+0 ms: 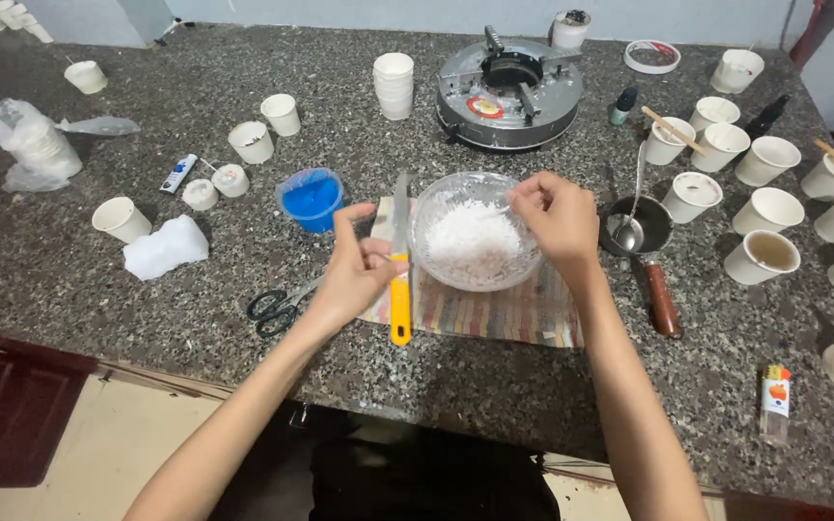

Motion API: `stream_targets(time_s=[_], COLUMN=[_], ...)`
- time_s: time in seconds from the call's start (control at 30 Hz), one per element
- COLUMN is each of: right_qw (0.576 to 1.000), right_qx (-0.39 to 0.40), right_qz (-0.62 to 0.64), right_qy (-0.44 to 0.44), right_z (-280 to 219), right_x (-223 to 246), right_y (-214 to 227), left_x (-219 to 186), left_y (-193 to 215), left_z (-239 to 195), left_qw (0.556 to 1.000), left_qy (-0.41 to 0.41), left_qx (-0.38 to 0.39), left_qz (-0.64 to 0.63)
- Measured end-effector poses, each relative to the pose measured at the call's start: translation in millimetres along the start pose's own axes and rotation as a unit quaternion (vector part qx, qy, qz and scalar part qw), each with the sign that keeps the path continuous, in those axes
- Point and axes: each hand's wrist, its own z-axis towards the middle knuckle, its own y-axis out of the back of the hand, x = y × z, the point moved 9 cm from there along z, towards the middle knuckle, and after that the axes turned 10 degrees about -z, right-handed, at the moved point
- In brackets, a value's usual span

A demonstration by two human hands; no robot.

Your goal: Scooping white powder from a bowl into a small melting pot using a spoon after breaking it up with a spatula

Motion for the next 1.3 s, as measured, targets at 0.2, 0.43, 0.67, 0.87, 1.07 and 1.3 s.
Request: stream_targets(time_s=[0.2,0.43,0.67,0.87,1.07,1.3], right_qw=[1.0,0.999,0.999,1.0,0.999,0.999], right_qx=[0.013,0.015,0.004,-0.012,-0.021,-0.03], right_qz=[-0.016,-0.042,-0.039,-0.029,-0.026,-0.021], right_qy=[-0.011,-0.031,-0.016,-0.002,0.008,0.006], right_z=[-3,0,-1,3,2,1], right_x=[4,-4,-2,-10,-8,-5], right_y=[0,-4,-4,-8,-6,-6], left_x=[-13,22,29,21,2,-5], left_y=[-3,-5,-6,0,22,72], left_z=[-15,4,21,11,-20,-69], left_qw=[0.983,0.973,0.974,0.978,0.98,0.972], left_qy=[0.073,0.116,0.116,0.138,0.174,0.234], left_qx=[0.024,0.064,0.047,0.068,0.075,0.02], left_qz=[-0.167,-0.191,-0.187,-0.14,-0.066,-0.011])
